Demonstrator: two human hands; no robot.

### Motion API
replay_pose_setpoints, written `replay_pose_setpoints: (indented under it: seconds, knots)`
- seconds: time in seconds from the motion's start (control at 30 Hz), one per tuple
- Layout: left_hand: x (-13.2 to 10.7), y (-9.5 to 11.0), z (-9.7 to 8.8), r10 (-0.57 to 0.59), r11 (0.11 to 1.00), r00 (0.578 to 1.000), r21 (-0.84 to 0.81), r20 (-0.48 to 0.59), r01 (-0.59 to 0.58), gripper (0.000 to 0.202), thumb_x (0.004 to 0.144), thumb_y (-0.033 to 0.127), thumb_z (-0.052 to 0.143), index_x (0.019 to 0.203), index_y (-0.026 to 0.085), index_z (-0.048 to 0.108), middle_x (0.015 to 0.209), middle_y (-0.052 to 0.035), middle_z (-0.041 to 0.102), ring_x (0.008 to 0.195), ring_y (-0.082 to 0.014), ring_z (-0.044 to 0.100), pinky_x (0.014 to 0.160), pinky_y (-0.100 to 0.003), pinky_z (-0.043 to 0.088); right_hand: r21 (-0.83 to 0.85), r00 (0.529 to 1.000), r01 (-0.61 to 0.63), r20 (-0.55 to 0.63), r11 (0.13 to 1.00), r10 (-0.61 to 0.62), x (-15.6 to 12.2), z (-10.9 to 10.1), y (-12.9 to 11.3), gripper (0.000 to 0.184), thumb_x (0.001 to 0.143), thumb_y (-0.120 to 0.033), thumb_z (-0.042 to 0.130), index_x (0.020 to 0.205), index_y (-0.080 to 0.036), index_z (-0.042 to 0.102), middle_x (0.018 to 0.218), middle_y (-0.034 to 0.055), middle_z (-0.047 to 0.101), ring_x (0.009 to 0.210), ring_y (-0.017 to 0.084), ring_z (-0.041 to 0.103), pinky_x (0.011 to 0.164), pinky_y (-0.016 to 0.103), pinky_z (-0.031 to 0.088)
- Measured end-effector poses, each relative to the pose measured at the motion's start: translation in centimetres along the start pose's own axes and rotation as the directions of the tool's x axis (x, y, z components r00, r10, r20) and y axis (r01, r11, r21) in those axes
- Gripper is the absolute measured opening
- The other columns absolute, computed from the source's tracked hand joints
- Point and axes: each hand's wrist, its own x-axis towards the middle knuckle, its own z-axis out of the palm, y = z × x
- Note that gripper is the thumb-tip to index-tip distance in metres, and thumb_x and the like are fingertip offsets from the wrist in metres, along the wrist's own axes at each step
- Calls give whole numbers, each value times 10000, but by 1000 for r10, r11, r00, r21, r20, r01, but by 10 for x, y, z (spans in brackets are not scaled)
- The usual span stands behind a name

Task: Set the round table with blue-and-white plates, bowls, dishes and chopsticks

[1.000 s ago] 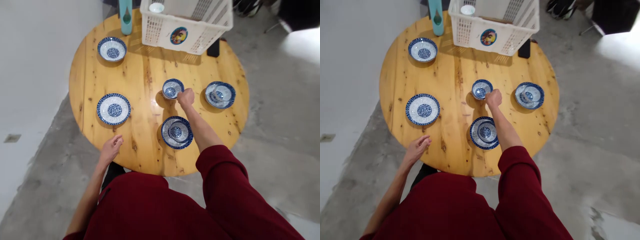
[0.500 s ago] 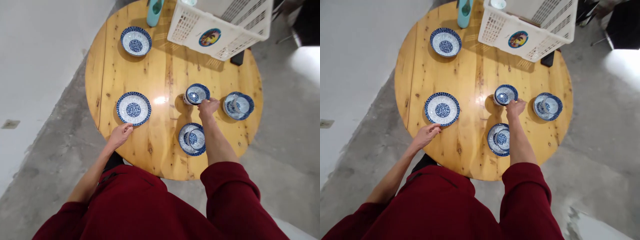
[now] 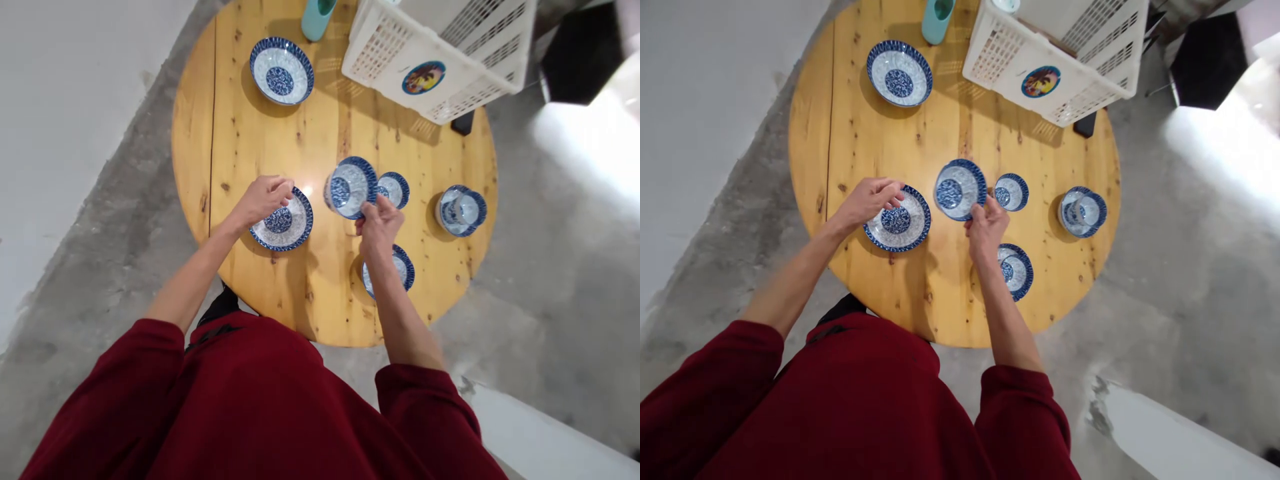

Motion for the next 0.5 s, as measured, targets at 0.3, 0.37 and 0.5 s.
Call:
replay_pose_setpoints:
  seconds: [0.3, 0.37, 0.5]
  knots:
    - [-1, -17, -20, 59, 991, 993, 117, 103, -71, 328, 929, 346, 485, 687, 153, 594, 635, -7, 578, 651, -118, 568, 673, -247, 435, 34, 967, -121, 230, 992, 110, -56, 65, 1, 108, 840, -285, 543, 890, -217, 611, 516, -86, 453, 429, 94, 446, 377, 185, 303]
    - [-2, -28, -23, 54, 981, 994, 179, 95, -71, 306, 885, 316, 488, 634, 164, 575, 582, -3, 553, 618, -122, 538, 641, -253, 401, 2, 960, -154, 236, 988, 149, -62, 72, 6, 76, 840, -274, 526, 856, -223, 580, 519, -84, 450, 442, 101, 455, 388, 193, 318]
    - [2, -45, -21, 42, 965, 996, 256, 82, -62, 268, 818, 265, 510, 573, 183, 581, 508, -10, 514, 596, -142, 489, 635, -283, 374, -59, 956, -180, 226, 982, 188, -68, 81, 18, 71, 835, -264, 508, 868, -229, 560, 555, -76, 455, 475, 127, 494, 406, 221, 345]
